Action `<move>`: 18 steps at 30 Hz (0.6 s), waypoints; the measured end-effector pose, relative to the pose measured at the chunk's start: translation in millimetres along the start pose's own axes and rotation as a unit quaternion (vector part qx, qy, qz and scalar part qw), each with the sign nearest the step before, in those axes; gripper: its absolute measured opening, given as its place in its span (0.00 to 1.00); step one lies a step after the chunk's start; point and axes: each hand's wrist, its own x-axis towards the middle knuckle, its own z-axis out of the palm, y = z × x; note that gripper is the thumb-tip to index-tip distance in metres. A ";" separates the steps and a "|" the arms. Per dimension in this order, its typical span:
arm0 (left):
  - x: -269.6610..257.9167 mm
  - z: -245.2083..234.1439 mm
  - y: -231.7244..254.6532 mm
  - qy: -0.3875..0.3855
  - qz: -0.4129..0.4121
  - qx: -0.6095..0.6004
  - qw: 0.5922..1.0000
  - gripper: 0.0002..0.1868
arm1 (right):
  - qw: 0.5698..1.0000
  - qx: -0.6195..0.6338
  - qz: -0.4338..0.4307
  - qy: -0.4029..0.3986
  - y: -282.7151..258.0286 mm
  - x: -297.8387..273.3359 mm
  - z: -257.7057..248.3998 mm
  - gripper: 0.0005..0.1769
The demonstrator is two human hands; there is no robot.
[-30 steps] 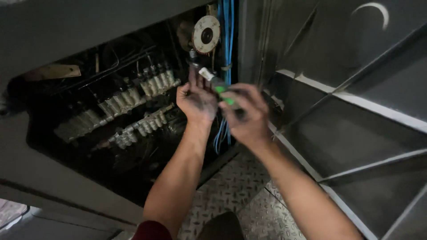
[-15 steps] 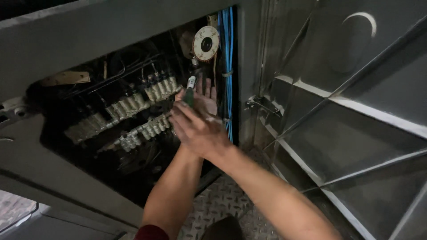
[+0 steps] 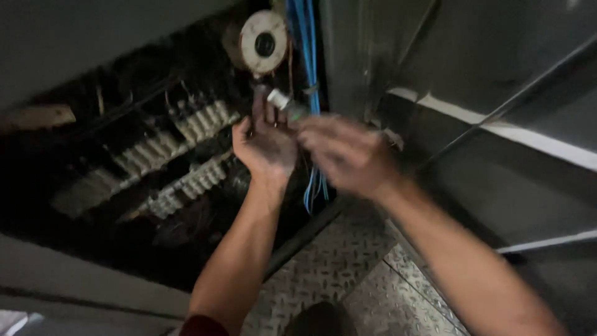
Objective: Performing maintenance on an offset printing machine using a socket wrench to work on internal components.
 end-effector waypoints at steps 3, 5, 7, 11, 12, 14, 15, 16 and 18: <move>-4.4 -2.2 -3.8 -0.038 -0.001 -0.020 0.999 0.42 | 0.995 0.057 0.027 0.082 25.7 -6.2 -8.6 0.09; -7.8 33.5 -8.4 0.031 -0.004 0.052 0.998 0.42 | 0.967 0.114 0.182 0.139 45.3 -6.3 -9.6 0.12; -8.6 37.7 -6.0 0.024 -0.005 0.045 0.999 0.43 | 0.950 0.130 0.232 0.162 45.8 -13.5 3.2 0.15; -2.8 32.8 -5.7 0.021 -0.008 0.031 0.999 0.41 | 0.967 0.018 0.209 0.144 -20.6 6.7 -18.3 0.15; -0.7 17.9 -5.7 0.024 -0.005 0.032 0.999 0.41 | 0.967 0.021 0.209 0.142 -33.7 9.1 -12.8 0.15; 8.3 -12.4 -8.5 -0.084 0.007 -0.059 0.995 0.37 | 0.981 0.008 0.117 0.156 -56.1 13.7 -2.8 0.15; 5.0 -11.8 -4.6 -0.085 0.007 -0.058 0.995 0.37 | 0.981 0.008 0.116 0.158 -63.9 17.1 3.5 0.15; 0.9 -11.1 -1.8 -0.123 -0.014 -0.053 0.991 0.35 | 0.984 0.019 0.114 0.135 -71.9 19.9 9.0 0.14; -5.0 -6.9 3.8 -0.163 -0.036 -0.047 0.985 0.33 | 0.987 0.029 0.110 0.114 -84.1 26.2 23.7 0.14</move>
